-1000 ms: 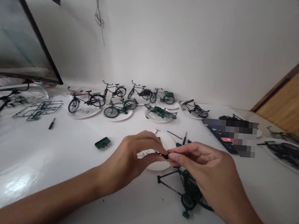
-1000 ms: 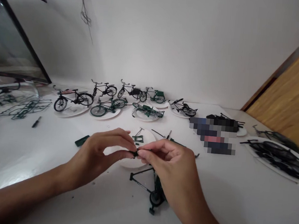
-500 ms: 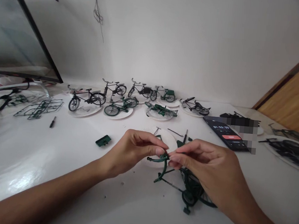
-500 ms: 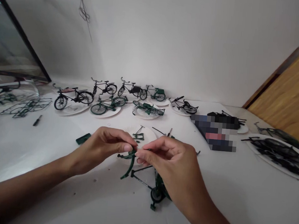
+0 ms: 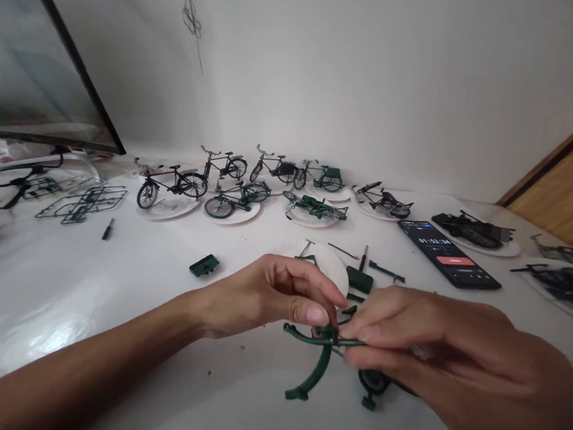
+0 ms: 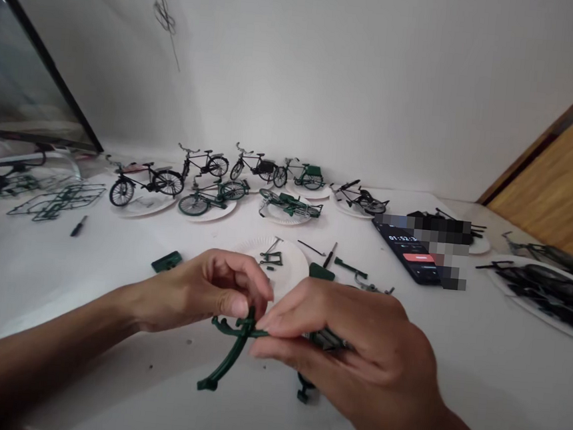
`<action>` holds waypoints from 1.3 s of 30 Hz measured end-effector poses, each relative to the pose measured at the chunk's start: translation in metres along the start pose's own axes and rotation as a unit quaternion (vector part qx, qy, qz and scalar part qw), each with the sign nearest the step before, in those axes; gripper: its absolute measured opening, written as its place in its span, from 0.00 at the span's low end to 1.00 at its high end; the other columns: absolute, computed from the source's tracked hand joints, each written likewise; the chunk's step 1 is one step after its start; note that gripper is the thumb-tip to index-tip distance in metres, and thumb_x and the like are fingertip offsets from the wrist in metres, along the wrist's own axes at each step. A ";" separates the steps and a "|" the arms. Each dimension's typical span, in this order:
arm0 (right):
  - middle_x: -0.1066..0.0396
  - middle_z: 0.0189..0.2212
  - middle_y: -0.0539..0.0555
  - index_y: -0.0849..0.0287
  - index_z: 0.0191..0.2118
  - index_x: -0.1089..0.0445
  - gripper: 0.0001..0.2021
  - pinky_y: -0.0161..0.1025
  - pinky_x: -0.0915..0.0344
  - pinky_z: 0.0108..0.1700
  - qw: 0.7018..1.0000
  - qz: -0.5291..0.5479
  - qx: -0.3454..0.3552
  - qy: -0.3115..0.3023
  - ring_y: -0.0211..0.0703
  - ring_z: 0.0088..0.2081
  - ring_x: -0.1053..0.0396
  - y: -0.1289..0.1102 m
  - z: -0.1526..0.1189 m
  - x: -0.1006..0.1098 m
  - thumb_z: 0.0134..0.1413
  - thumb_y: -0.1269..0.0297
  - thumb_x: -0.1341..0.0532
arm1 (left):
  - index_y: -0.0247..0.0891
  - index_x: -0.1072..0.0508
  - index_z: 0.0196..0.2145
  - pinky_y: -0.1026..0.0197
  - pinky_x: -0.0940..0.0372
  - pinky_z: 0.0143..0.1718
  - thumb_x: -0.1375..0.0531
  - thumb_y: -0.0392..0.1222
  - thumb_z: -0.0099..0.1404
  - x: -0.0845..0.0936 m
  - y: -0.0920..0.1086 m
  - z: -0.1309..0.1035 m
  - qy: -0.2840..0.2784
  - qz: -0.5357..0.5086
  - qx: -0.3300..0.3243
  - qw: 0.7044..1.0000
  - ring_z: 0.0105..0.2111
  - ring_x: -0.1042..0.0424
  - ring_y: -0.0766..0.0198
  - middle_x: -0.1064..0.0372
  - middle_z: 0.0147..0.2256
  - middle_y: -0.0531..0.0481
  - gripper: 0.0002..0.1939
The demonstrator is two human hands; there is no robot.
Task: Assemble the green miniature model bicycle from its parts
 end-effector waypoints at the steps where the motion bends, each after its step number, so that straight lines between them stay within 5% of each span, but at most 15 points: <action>1: 0.22 0.27 0.47 0.46 0.33 0.21 0.12 0.34 0.27 0.29 1.000 -0.007 0.001 -0.005 0.42 0.29 0.23 -0.003 0.000 -0.001 0.46 0.72 0.26 | 0.34 0.19 0.40 0.67 0.32 0.40 0.32 0.31 0.62 0.000 0.001 0.000 -0.005 0.004 0.002 1.000 0.36 0.25 0.69 0.23 0.35 0.48 0.08; 6: 0.22 0.25 0.48 0.48 0.30 0.22 0.05 0.33 0.28 0.27 0.999 -0.042 -0.024 -0.022 0.41 0.26 0.24 -0.006 0.001 -0.003 0.51 0.66 0.28 | 0.33 0.20 0.38 0.66 0.30 0.40 0.33 0.29 0.62 0.003 0.003 0.000 0.001 0.038 0.010 0.999 0.35 0.24 0.68 0.23 0.34 0.47 0.07; 17: 0.22 0.25 0.49 0.51 0.26 0.23 0.07 0.33 0.29 0.28 0.994 -0.066 -0.073 -0.051 0.39 0.25 0.26 0.008 0.002 -0.004 0.54 0.63 0.30 | 0.32 0.22 0.41 0.63 0.26 0.40 0.32 0.32 0.61 0.009 0.010 -0.002 0.007 0.114 0.009 0.993 0.36 0.23 0.65 0.23 0.35 0.45 0.09; 26: 0.22 0.25 0.48 0.50 0.28 0.24 0.06 0.34 0.30 0.28 0.993 -0.113 -0.018 -0.040 0.39 0.25 0.26 0.003 0.004 -0.010 0.55 0.62 0.31 | 0.32 0.24 0.44 0.62 0.26 0.39 0.31 0.33 0.61 0.012 0.012 -0.002 0.012 0.128 -0.008 0.992 0.34 0.22 0.64 0.22 0.33 0.45 0.13; 31: 0.19 0.35 0.47 0.45 0.33 0.23 0.02 0.36 0.27 0.30 0.989 -0.144 -0.001 -0.041 0.43 0.30 0.22 0.000 -0.001 -0.008 0.55 0.61 0.30 | 0.34 0.26 0.48 0.64 0.27 0.36 0.29 0.32 0.58 0.012 0.012 -0.001 0.018 0.103 0.007 0.995 0.32 0.22 0.64 0.23 0.31 0.47 0.21; 39: 0.19 0.40 0.44 0.38 0.44 0.22 0.10 0.36 0.25 0.37 0.977 -0.188 0.103 0.002 0.43 0.37 0.20 -0.004 -0.010 0.001 0.57 0.63 0.32 | 0.34 0.23 0.42 0.60 0.29 0.42 0.29 0.41 0.60 0.006 0.014 -0.003 0.002 0.142 -0.044 0.989 0.40 0.24 0.62 0.24 0.39 0.44 0.15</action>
Point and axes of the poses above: each hand's wrist, its own z-axis towards the middle knuckle, its own x-axis out of the back of the hand, y = z × x, the point moved 4 cm from there along z, towards the middle knuckle
